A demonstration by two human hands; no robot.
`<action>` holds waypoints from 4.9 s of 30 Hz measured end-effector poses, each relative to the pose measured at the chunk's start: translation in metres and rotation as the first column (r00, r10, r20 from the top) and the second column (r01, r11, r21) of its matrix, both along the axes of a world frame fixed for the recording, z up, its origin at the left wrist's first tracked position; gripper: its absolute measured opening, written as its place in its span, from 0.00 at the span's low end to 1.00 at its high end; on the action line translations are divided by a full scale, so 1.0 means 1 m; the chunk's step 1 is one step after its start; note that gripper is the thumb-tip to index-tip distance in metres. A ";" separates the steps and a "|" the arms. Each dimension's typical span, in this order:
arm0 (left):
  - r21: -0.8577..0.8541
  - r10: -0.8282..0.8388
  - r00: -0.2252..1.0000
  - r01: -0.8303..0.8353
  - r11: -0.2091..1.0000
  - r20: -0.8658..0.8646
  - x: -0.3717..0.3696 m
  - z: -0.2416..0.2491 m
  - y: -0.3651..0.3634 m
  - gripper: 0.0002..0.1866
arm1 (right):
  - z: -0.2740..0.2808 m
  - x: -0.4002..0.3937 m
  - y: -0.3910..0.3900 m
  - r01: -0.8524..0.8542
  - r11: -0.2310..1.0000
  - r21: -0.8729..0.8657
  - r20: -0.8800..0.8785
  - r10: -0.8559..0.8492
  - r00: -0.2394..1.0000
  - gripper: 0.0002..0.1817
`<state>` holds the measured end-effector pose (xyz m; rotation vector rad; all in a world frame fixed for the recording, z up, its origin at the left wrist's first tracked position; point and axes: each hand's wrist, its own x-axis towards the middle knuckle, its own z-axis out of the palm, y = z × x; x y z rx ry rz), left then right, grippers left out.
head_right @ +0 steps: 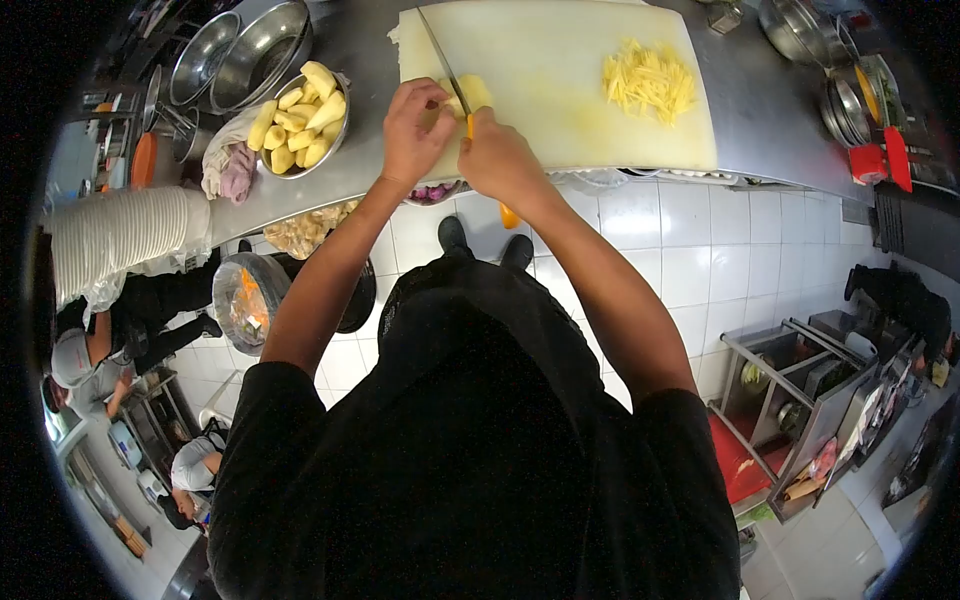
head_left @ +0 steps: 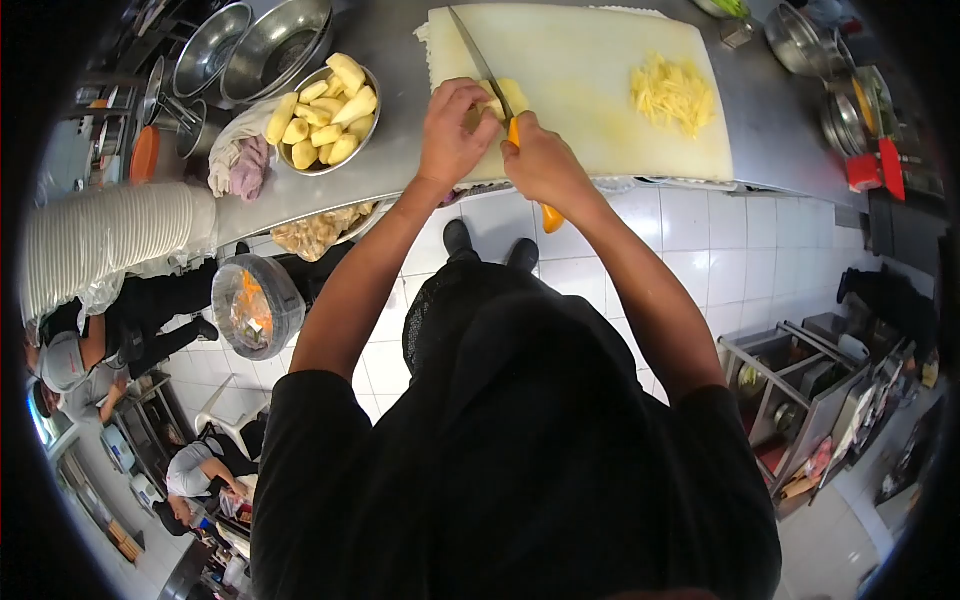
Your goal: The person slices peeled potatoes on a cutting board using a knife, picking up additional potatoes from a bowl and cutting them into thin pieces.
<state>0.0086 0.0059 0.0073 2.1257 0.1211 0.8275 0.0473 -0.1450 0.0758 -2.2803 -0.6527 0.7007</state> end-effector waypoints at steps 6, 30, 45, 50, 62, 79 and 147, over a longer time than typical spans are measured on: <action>0.000 -0.028 1.000 0.028 1.000 0.001 -0.001 0.006 0.000 0.10 | -0.011 -0.005 0.000 0.017 0.999 0.028 0.060 -0.019 0.998 0.15; 0.474 -0.119 0.970 0.210 0.855 -0.213 0.017 0.042 0.018 0.17 | -0.019 -0.002 0.002 -0.008 0.999 0.043 0.109 0.003 0.994 0.18; 0.025 0.007 1.000 -0.007 1.000 0.008 -0.004 0.004 -0.001 0.10 | 0.002 -0.006 -0.009 0.023 0.999 0.022 0.031 -0.024 0.999 0.19; 0.045 0.012 1.000 -0.013 0.999 0.014 -0.004 0.002 -0.001 0.09 | 0.015 -0.012 -0.020 0.032 0.999 0.002 0.021 -0.032 0.999 0.18; -0.017 0.018 1.000 -0.017 1.000 0.009 -0.004 0.005 -0.004 0.08 | 0.028 -0.017 -0.027 0.018 1.000 0.015 0.043 -0.019 0.999 0.17; 0.021 0.021 0.999 -0.021 1.000 0.026 -0.003 0.003 -0.002 0.07 | 0.021 -0.009 -0.013 -0.016 1.000 0.006 0.053 0.016 0.998 0.16; -0.096 -0.044 0.998 0.040 0.995 -0.049 -0.008 0.012 0.001 0.10 | -0.002 0.001 0.001 0.013 1.000 -0.004 0.011 -0.013 1.000 0.18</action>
